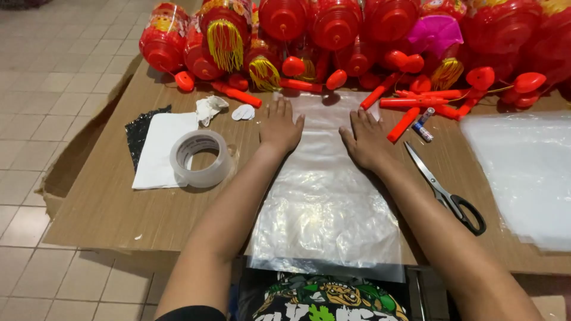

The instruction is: Assembling decorative lantern handles by connecting plastic parts and inserting batteries.

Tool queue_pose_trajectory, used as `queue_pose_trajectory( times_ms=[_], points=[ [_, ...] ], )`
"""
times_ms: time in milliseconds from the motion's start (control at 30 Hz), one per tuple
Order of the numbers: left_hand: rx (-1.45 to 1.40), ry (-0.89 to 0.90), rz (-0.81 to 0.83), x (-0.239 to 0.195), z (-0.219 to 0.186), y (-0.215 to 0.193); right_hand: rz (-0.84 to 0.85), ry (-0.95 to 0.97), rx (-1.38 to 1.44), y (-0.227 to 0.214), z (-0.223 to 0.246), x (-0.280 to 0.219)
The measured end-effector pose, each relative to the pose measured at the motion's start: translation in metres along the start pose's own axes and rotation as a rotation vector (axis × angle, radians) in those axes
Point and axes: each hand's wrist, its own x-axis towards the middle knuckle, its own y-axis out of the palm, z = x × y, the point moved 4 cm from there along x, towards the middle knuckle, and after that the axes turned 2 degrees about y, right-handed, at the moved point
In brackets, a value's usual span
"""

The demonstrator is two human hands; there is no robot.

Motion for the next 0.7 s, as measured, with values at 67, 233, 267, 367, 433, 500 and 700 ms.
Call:
queue_pose_trajectory(
  times_ms=[67, 233, 267, 367, 433, 500, 700],
  points=[
    [-0.011, 0.032, 0.025, -0.021, -0.025, 0.002, 0.01, 0.011, -0.018, 0.007, -0.002, 0.002],
    [-0.063, 0.354, 0.046, -0.067, -0.092, 0.008, -0.01, 0.015, -0.035, 0.01, -0.005, 0.006],
    [-0.074, 0.407, 0.047, -0.07, -0.092, 0.011, -0.006, 0.005, -0.052, 0.011, -0.007, 0.006],
    [-0.067, 0.398, 0.003, -0.068, -0.06, 0.005, -0.01, -0.001, -0.059, 0.007, -0.003, 0.003],
    [-0.049, 0.34, -0.036, -0.059, -0.027, 0.001, -0.015, 0.008, -0.045, 0.005, -0.001, 0.002],
    [-0.026, 0.156, -0.012, -0.044, 0.01, 0.006, -0.027, -0.009, -0.056, 0.007, -0.004, 0.004],
    [-0.035, 0.112, 0.022, -0.053, 0.006, -0.002, -0.072, -0.124, -0.123, 0.019, 0.073, -0.028]
  ],
)
